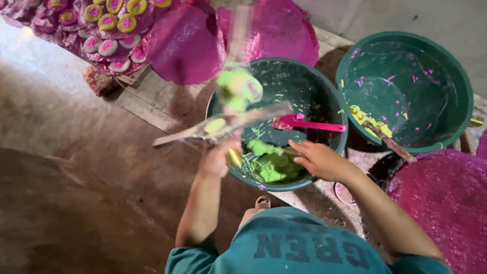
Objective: The person scoops green and yellow dough from bowls, loads it into a handheld press, and presses out ring-shaped items onto a pink tray. The person repeatedly refills the press and arranges the formed rings on the tray.
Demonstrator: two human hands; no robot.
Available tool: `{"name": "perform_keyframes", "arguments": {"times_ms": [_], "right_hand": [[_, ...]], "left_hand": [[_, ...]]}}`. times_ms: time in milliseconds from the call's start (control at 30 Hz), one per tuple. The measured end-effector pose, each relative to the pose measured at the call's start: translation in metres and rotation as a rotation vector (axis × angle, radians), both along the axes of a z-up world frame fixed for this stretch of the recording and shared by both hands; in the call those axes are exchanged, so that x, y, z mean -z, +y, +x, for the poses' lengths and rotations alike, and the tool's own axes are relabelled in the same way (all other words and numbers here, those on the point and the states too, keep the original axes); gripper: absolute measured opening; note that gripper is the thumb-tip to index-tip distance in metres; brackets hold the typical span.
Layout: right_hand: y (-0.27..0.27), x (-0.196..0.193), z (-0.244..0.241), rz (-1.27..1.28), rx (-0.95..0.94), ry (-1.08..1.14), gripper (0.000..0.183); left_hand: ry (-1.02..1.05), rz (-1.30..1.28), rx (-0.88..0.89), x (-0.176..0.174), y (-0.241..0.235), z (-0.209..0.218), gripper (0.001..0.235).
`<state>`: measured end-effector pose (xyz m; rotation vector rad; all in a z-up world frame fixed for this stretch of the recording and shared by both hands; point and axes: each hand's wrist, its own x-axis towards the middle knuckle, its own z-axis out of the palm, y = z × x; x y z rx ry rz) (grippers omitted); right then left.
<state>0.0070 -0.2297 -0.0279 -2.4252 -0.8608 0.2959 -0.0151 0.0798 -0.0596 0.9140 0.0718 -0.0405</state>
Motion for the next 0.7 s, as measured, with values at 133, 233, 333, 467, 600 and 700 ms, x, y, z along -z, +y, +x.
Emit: {"name": "perform_keyframes", "arguments": {"times_ms": [133,233,333,467,600,700], "right_hand": [[0.019,-0.037,0.000,0.947,0.074,0.364,0.083],[0.035,-0.069,-0.011,1.718,-0.134,0.510,0.081],[0.026,-0.102,-0.021,1.657,-0.061,0.357,0.071],[-0.009,-0.129,-0.031,0.929,-0.087,-0.096,0.064],[-0.014,-0.119,-0.056,0.620,-0.331,-0.588,0.055],[-0.013,-0.112,-0.071,0.609,-0.368,-0.562,0.052]], "left_hand": [[0.070,-0.422,0.666,-0.014,-0.058,-0.030,0.052],[0.118,-0.642,0.818,-0.032,-0.099,-0.045,0.048],[-0.111,-0.225,0.679,-0.055,-0.098,-0.042,0.055],[-0.404,0.654,0.602,-0.085,-0.068,-0.030,0.052],[-0.150,0.396,0.783,-0.098,-0.070,-0.042,0.060],[-0.479,1.271,0.883,-0.095,-0.079,-0.054,0.052]]}}
